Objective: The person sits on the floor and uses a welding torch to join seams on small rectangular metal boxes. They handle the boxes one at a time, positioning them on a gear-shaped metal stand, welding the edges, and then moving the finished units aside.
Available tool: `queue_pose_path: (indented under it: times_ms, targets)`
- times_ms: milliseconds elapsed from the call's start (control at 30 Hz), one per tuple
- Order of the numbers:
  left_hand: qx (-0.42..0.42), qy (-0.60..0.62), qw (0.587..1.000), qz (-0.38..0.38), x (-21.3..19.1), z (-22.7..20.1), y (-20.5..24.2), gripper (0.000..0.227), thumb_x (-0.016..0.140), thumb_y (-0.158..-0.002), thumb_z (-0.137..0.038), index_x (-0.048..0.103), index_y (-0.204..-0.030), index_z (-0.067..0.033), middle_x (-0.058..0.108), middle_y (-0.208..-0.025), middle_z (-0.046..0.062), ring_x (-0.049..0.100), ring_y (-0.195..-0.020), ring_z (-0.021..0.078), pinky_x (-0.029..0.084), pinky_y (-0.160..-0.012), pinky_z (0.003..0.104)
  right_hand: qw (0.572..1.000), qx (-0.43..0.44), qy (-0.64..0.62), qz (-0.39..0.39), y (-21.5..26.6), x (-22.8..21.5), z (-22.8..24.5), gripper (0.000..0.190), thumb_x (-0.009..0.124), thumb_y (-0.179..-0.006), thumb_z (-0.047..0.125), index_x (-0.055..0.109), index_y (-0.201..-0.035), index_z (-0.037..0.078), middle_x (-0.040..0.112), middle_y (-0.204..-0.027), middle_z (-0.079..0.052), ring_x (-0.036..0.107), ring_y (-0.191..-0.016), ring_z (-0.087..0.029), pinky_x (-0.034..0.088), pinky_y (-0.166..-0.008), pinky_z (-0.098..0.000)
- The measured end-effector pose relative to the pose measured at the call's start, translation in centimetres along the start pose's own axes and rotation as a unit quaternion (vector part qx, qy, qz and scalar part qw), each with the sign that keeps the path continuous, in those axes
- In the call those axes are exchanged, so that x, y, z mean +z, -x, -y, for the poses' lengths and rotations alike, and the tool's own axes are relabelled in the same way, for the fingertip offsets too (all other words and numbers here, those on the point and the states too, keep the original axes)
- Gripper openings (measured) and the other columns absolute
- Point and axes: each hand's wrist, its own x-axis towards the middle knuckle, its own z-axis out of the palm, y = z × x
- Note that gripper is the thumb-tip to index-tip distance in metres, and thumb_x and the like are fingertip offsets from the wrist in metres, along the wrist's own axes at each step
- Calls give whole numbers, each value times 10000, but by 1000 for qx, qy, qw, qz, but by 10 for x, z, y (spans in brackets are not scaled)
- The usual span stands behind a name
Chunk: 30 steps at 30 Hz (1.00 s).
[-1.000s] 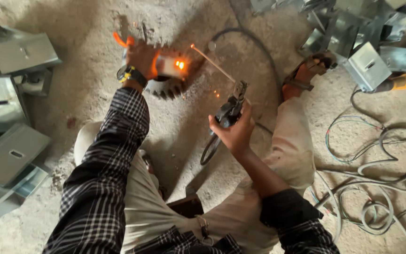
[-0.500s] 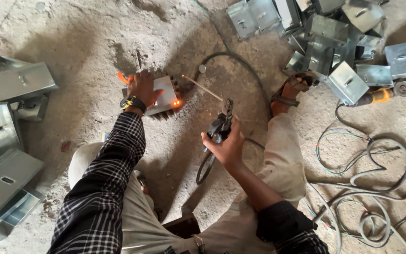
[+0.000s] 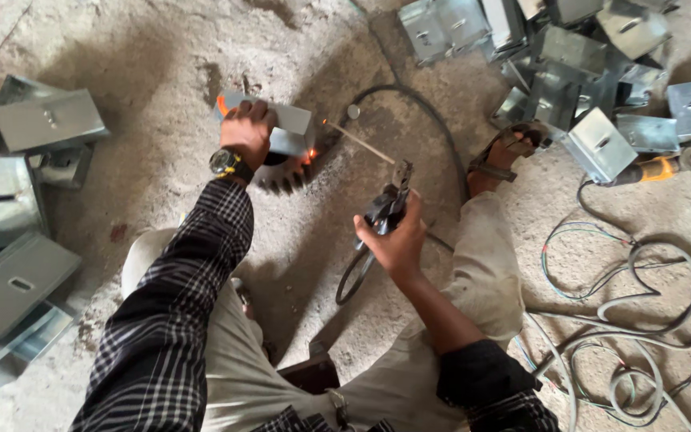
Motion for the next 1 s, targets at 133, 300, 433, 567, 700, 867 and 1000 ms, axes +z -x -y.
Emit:
queue_pose_path:
  times_ms: [133, 300, 433, 567, 700, 867, 1000]
  targets:
    - [-36, 79, 994, 69, -14, -13, -3, 340, 788, -718, -254, 684, -981, -65, 631, -1045, 110, 640, -980, 312, 564, -773, 439, 1000, 14, -12, 3, 1, -1, 5, 655, 913, -778, 193, 502, -1264, 38, 714, -946, -54, 723, -808, -154, 592, -769, -309]
    - [-58, 29, 996, 69, 11, -3, -3, 188, 793, -775, -130, 723, -947, -149, 662, -1086, 61, 675, -979, 287, 582, -793, 423, 1000, -2, -1, 19, 2, -1, 12, 690, 925, -765, 197, 502, -1287, 39, 709, -942, -59, 725, -810, -160, 597, -773, -310]
    - [-148, 121, 981, 22, 12, 16, -8, 207, 778, -853, -87, 768, -1052, -141, 729, -1079, 82, 710, -808, 282, 587, -663, 399, 999, -24, 15, 28, 4, 2, 18, 740, 933, -741, 205, 496, -1312, 33, 708, -972, -82, 730, -825, -174, 596, -773, -317]
    - [-235, 170, 947, -136, -1, 47, -21, 153, 714, -956, -37, 749, -1097, -85, 742, -1088, 103, 740, -758, 166, 617, -612, 293, 997, -40, 34, 60, 9, 0, 21, 728, 937, -718, 190, 512, -1289, 35, 712, -964, -89, 740, -836, -181, 604, -775, -325]
    - [-247, 133, 933, -225, -32, 71, -21, 120, 744, -952, -48, 728, -1069, -32, 740, -1024, 137, 722, -764, 270, 592, -665, 377, 995, -78, 20, 62, 12, 6, 19, 741, 911, -740, 143, 467, -1317, 2, 703, -1058, -112, 739, -911, -191, 611, -816, -324]
    - [-251, 136, 915, -286, -60, 69, -24, 120, 725, -909, -9, 682, -1012, 33, 697, -961, 216, 678, -814, 398, 530, -674, 465, 995, -63, 9, 78, 12, 8, 12, 761, 912, -746, 109, 440, -1331, -6, 725, -1042, -97, 746, -892, -172, 615, -791, -313]
    - [-282, 146, 908, -273, -52, 72, -23, 72, 732, -897, -20, 670, -919, 11, 691, -851, 197, 688, -755, 376, 522, -637, 459, 996, 3, 27, 88, 16, 9, 7, 775, 930, -731, 135, 444, -1320, 7, 748, -1009, -100, 712, -782, -185, 606, -726, -321]
